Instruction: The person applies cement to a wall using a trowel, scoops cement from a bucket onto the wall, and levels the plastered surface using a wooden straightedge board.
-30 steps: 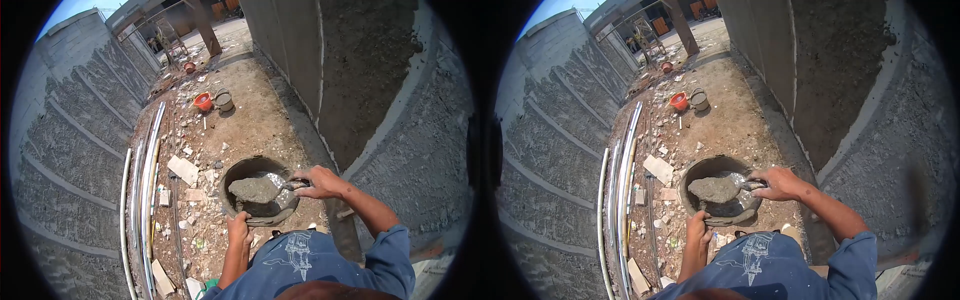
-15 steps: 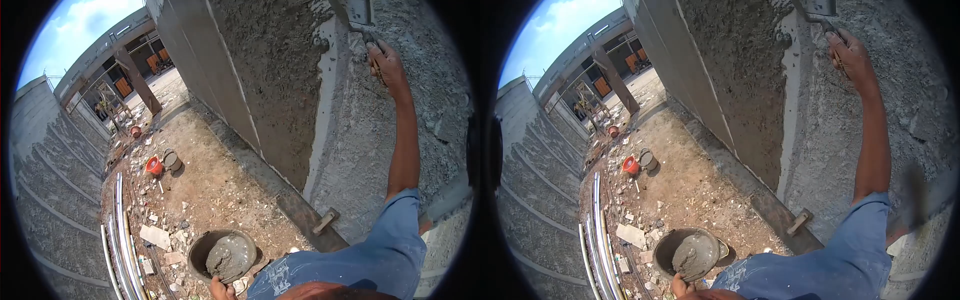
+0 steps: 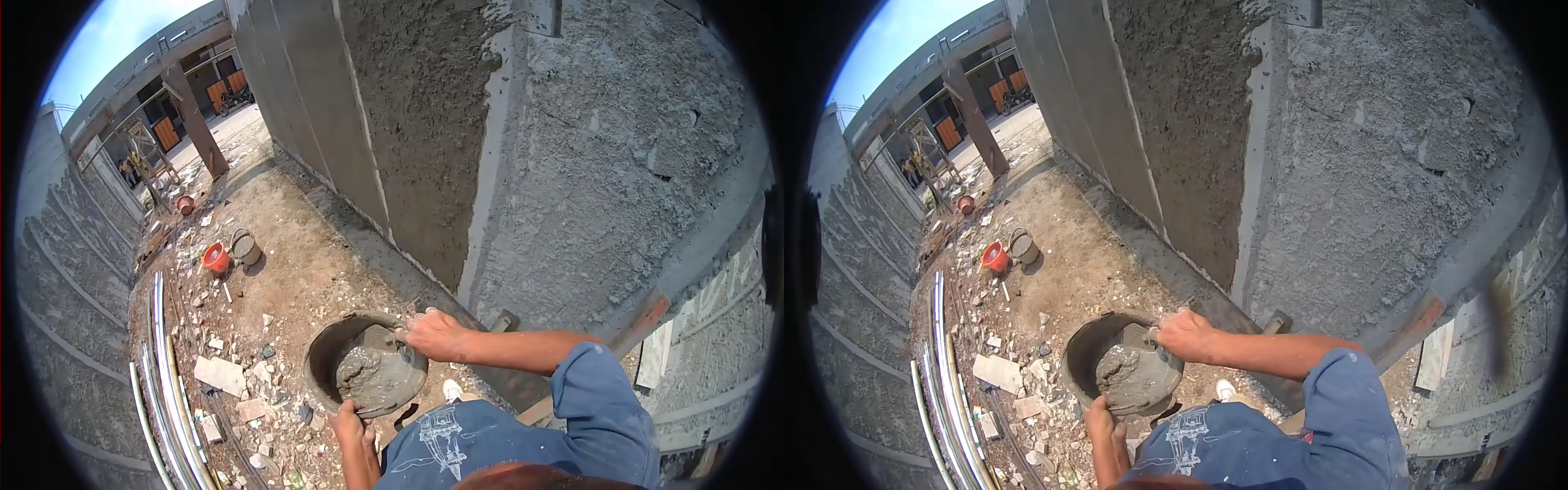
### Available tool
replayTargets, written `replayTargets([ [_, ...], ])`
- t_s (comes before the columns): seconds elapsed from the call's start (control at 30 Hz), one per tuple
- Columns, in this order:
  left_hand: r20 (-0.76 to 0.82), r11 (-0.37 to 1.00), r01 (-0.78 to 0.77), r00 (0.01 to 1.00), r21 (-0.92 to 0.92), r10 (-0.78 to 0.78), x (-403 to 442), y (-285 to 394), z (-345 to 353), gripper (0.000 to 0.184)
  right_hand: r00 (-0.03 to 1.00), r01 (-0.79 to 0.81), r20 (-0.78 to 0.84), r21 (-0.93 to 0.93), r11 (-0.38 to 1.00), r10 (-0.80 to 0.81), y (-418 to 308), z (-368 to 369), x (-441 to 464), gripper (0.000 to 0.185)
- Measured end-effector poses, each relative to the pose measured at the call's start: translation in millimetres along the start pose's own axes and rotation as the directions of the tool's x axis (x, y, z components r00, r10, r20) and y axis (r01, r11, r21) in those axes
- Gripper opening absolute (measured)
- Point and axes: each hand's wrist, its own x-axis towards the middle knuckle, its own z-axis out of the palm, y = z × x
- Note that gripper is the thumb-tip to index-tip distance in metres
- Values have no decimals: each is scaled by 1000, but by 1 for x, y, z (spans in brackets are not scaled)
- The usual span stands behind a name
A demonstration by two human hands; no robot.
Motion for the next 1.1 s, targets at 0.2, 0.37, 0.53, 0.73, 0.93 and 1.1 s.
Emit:
replayTargets([
  [0.2,67,983,-58,995,-172,71,-23,12,-43,26,975,28,-217,-74,997,-44,-37,-47,-8,33],
  [0.37,1,960,-234,971,-155,237,-38,24,-43,39,993,59,92,93,994,-68,-61,3,12,26],
  [0.53,-31,970,-182,983,-160,180,-50,45,-51,55,984,98,110,304,948,-138,-63,17,25,40],
  [0.73,-243,981,-139,965,-138,103,-45,49,-66,43,983,-7,171,422,906,-71,-58,-5,54,37],
  [0.93,-304,990,45,949,-135,-84,-3,26,-92,13,948,312,-116,524,792,-297,-8,-72,101,44],
  [1.1,-340,986,162,926,-39,-166,4,30,-36,14,945,325,-193,619,715,-263,78,-231,119,43],
])
